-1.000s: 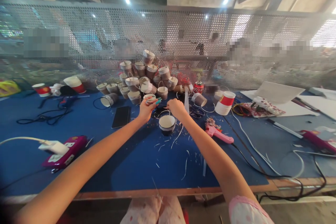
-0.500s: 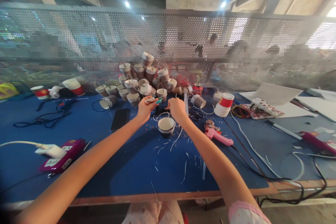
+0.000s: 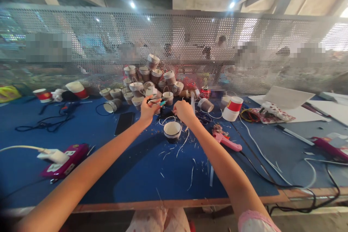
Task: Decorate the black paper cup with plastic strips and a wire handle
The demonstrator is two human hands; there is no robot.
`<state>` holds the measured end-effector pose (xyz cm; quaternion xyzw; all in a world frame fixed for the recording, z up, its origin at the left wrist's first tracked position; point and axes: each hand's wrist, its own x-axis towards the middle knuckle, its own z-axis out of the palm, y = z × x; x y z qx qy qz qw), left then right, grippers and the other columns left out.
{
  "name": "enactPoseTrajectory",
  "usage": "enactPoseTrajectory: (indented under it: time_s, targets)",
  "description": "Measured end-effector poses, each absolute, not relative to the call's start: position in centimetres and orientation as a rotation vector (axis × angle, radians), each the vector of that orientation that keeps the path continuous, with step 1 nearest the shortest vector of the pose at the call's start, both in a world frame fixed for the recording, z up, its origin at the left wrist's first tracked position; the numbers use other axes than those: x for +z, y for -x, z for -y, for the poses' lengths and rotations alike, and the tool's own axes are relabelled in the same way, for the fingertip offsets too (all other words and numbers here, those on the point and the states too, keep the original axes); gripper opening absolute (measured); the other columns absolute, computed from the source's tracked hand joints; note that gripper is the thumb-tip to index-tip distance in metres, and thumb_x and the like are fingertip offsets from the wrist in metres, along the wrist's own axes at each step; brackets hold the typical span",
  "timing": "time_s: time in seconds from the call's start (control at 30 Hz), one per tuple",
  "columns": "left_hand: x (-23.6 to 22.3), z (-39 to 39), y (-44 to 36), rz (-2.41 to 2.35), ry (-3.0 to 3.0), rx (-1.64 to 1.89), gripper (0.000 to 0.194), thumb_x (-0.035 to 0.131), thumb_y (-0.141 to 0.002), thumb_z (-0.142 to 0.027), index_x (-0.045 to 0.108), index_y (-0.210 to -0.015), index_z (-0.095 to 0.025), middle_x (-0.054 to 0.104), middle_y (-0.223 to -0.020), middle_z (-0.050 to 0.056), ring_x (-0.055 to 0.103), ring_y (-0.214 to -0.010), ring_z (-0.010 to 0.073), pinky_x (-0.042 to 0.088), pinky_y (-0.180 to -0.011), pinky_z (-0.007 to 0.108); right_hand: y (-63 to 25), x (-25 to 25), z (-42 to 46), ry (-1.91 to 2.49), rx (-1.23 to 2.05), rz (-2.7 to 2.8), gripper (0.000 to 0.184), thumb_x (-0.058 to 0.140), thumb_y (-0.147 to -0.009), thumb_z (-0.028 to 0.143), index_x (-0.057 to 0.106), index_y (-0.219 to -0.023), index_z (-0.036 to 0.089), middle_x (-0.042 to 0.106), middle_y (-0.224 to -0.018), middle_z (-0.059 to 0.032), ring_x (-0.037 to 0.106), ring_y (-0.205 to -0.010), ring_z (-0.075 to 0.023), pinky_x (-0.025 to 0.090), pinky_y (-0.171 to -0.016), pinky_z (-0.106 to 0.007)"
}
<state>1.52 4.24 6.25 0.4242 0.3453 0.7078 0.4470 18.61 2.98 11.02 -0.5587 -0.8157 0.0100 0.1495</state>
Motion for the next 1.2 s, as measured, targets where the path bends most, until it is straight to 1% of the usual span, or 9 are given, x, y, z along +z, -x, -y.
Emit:
enactPoseTrajectory:
  time_s: [0.13, 0.3, 0.5, 0.67, 0.77, 0.83, 0.9, 1.07, 1.2]
  targets:
    - [6.8, -4.0, -1.7, -0.874, -1.079, 1.678, 0.064, 0.083, -0.048, -0.019, 0.046, -0.100, -0.018, 0.072, -0.078, 0.002, 0.066, -0.061, 0.0135, 0.052, -0.066, 0.029, -18.7, 11.0, -3.0, 1.686, -0.021, 2.272, 0.015, 0.063, -0.076, 0.025, 0.076, -0.083, 0.021, 0.072, -0.084, -0.0099, 0.065, -0.078, -0.0227, 0.042, -0.063, -0.027]
    - [6.5, -4.4, -1.6, -0.899, -1.078, 1.630, 0.064, 0.084, -0.045, -0.014, 0.046, -0.097, -0.018, 0.071, -0.072, 0.001, 0.067, -0.065, 0.0149, 0.054, -0.067, 0.030, -18.8, 10.5, -3.5, 1.691, -0.094, 2.206, 0.014, 0.065, -0.077, 0.032, 0.075, -0.078, 0.023, 0.071, -0.078, -0.0073, 0.062, -0.079, -0.0200, 0.038, -0.070, -0.028]
    - [6.4, -4.5, -1.4, -0.931, -0.925, 1.565, 0.060, 0.083, -0.049, -0.009, 0.048, -0.098, -0.016, 0.071, -0.073, 0.001, 0.065, -0.058, 0.0129, 0.053, -0.060, 0.026, -18.9, 9.6, -3.9, 1.532, -0.232, 2.149, 0.027, 0.059, -0.082, 0.040, 0.073, -0.073, 0.020, 0.066, -0.076, -0.0098, 0.051, -0.093, -0.0234, 0.031, -0.081, -0.033]
    - [5.9, -5.1, -1.5, -0.904, -0.793, 1.533, 0.033, 0.078, -0.057, -0.006, 0.055, -0.079, -0.014, 0.070, -0.069, 0.001, 0.064, -0.058, 0.0103, 0.053, -0.060, 0.023, -18.4, 9.2, -3.9, 1.499, -0.238, 2.134, 0.029, 0.054, -0.086, 0.038, 0.071, -0.073, 0.019, 0.064, -0.075, -0.0095, 0.049, -0.094, -0.0231, 0.029, -0.081, -0.033]
    - [5.4, -5.4, -1.5, -0.929, -0.790, 1.505, 0.019, 0.075, -0.062, -0.008, 0.058, -0.068, -0.013, 0.069, -0.065, 0.003, 0.066, -0.063, 0.0129, 0.054, -0.067, 0.025, -18.2, 9.2, -3.7, 1.484, -0.244, 2.150, 0.029, 0.052, -0.088, 0.035, 0.071, -0.073, 0.019, 0.065, -0.076, -0.0097, 0.049, -0.095, -0.0231, 0.029, -0.082, -0.034]
    - [5.3, -5.4, -1.5, -0.950, -0.797, 1.486, 0.015, 0.075, -0.062, -0.010, 0.061, -0.068, -0.012, 0.069, -0.063, 0.005, 0.067, -0.066, 0.0154, 0.054, -0.069, 0.028, -18.1, 9.4, -3.6, 1.476, -0.250, 2.159, 0.029, 0.051, -0.088, 0.034, 0.070, -0.073, 0.019, 0.066, -0.076, -0.0093, 0.050, -0.095, -0.0232, 0.029, -0.083, -0.035]
    - [5.3, -5.3, -1.4, -0.960, -0.814, 1.480, 0.017, 0.076, -0.062, -0.010, 0.064, -0.073, -0.011, 0.069, -0.063, 0.006, 0.067, -0.067, 0.0171, 0.054, -0.069, 0.030, -18.1, 9.6, -3.5, 1.490, -0.221, 2.177, 0.027, 0.051, -0.088, 0.033, 0.070, -0.076, 0.019, 0.068, -0.079, -0.0087, 0.053, -0.092, -0.0222, 0.031, -0.082, -0.033]
    - [6.2, -4.8, -1.3, -0.940, -0.857, 1.528, 0.039, 0.079, -0.059, -0.013, 0.060, -0.093, -0.012, 0.070, -0.065, 0.003, 0.067, -0.063, 0.0152, 0.052, -0.060, 0.025, -18.3, 10.5, -3.2, 1.615, -0.002, 2.247, 0.020, 0.054, -0.086, 0.028, 0.072, -0.087, 0.020, 0.071, -0.084, -0.0069, 0.062, -0.076, -0.0175, 0.036, -0.062, -0.025]
    - [7.2, -4.4, -1.1, -0.960, -0.961, 1.554, 0.055, 0.082, -0.055, -0.017, 0.057, -0.103, -0.013, 0.070, -0.062, 0.003, 0.066, -0.056, 0.0148, 0.047, -0.050, 0.021, -18.6, 11.0, -2.9, 1.636, 0.004, 2.283, 0.020, 0.053, -0.085, 0.021, 0.073, -0.088, 0.020, 0.071, -0.084, -0.0081, 0.064, -0.077, -0.0178, 0.039, -0.063, -0.024]
